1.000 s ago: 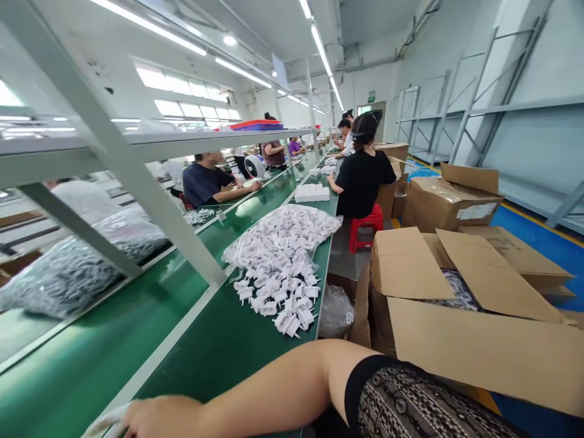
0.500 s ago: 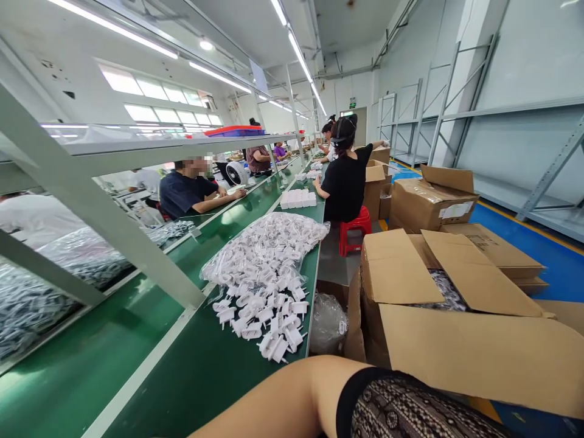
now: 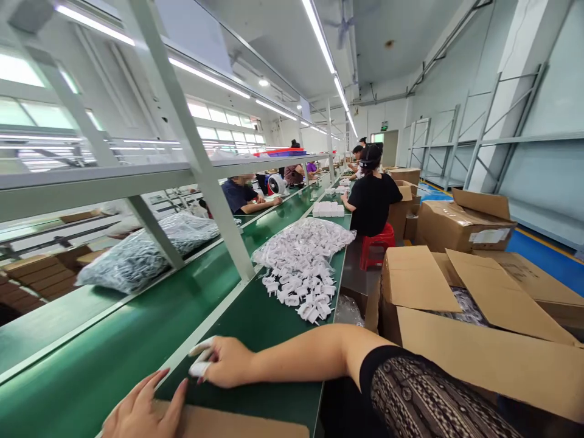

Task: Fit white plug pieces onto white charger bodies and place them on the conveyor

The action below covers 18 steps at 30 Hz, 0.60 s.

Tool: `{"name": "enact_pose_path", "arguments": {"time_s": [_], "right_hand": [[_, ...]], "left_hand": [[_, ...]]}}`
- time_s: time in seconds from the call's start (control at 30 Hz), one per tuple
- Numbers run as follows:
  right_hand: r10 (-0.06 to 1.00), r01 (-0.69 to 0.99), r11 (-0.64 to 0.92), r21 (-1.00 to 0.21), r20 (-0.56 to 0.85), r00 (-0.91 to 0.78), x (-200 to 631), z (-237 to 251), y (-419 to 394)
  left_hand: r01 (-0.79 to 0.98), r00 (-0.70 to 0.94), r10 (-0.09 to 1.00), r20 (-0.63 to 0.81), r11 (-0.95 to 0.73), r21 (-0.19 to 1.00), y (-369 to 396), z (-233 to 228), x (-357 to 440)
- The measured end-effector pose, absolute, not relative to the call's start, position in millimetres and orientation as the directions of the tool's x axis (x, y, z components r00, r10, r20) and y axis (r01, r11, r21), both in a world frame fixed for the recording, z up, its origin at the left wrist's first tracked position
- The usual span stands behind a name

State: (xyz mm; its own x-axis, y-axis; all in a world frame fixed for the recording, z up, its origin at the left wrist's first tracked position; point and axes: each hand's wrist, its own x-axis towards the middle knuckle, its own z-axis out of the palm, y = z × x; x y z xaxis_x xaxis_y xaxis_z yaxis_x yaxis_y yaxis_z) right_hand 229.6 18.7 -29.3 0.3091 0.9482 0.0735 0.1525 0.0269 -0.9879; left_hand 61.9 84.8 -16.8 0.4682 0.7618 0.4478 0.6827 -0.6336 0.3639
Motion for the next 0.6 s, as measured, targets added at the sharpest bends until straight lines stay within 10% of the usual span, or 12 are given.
{"name": "enact_pose_path", "arguments": {"time_s": [0.1, 0.27, 0.43, 0.6], "right_hand": [[0.954, 0.086, 0.028, -0.996, 0.052, 0.294, 235, -25, -14], [0.88, 0.447, 0.122, -0.886, 0.305, 0.365, 286, -12, -142], [0.251, 0.559, -0.415, -0.718, 0.5, 0.829, 389, -15, -318], [-0.107, 0.011, -0.913, -0.409, 0.265, 0.958, 442, -86, -507]], "left_hand": [[0.611, 0.471, 0.722, 0.506, -0.681, 0.403, 83, -19, 60], [0.531, 0.493, 0.709, 0.505, -0.705, 0.471, 82, -20, 59], [0.513, 0.481, 0.739, 0.471, -0.673, 0.533, 86, -27, 62], [0.538, 0.498, 0.768, 0.402, -0.637, 0.551, 86, -27, 61]]}}
